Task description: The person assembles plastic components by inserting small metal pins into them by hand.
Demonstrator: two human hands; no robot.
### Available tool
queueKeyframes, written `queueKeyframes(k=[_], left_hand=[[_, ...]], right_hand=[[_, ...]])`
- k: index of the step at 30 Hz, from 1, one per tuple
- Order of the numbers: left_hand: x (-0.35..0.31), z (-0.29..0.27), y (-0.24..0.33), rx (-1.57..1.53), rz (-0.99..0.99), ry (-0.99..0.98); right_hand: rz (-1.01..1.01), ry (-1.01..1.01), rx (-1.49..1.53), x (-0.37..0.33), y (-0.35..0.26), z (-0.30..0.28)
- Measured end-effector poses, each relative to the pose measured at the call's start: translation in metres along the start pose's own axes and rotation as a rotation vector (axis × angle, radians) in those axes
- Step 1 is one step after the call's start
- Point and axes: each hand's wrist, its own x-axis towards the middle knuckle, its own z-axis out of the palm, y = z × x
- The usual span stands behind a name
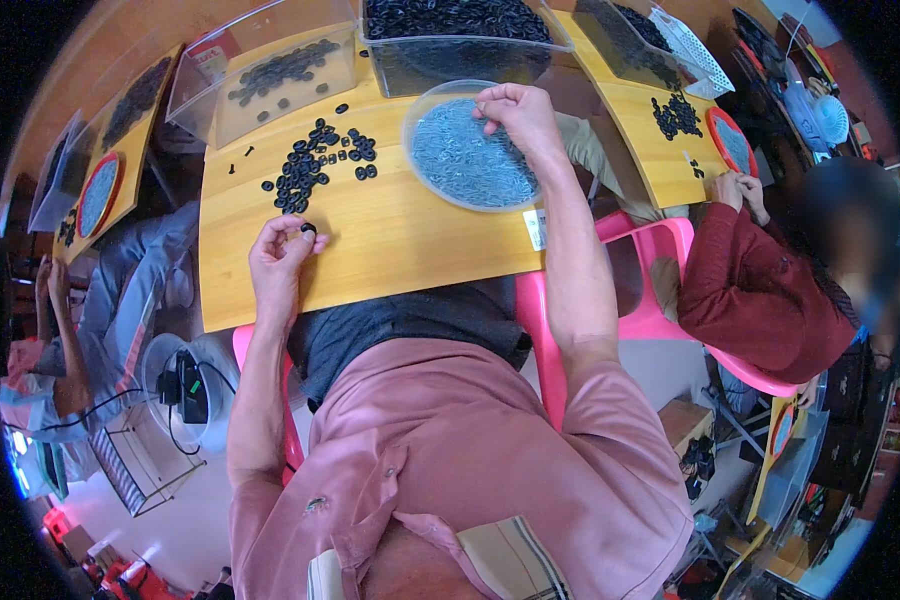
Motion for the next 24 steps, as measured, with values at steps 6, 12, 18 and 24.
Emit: queueKeyframes(k=[6,12,18,24], left_hand=[[-0.004,0.005,0.0,-0.079,-0.023,-0.025],[-0.009,0.015,-0.004,-0.177,-0.077,-0.083],[-0.008,0.013,-0.001,-0.17,-0.084,-0.064],[-0.005,0.001,-0.005,0.007,-0.062,-0.056]], right_hand=[[-0.022,-0.195,0.085,-0.022,-0.021,0.035],[-0.084,-0.528,0.071,-0.062,-0.024,0.107],[-0.056,-0.605,0.056,-0.078,-0.01,0.134],[-0.049,-0.586,0.003,-0.076,0.0,0.139]])
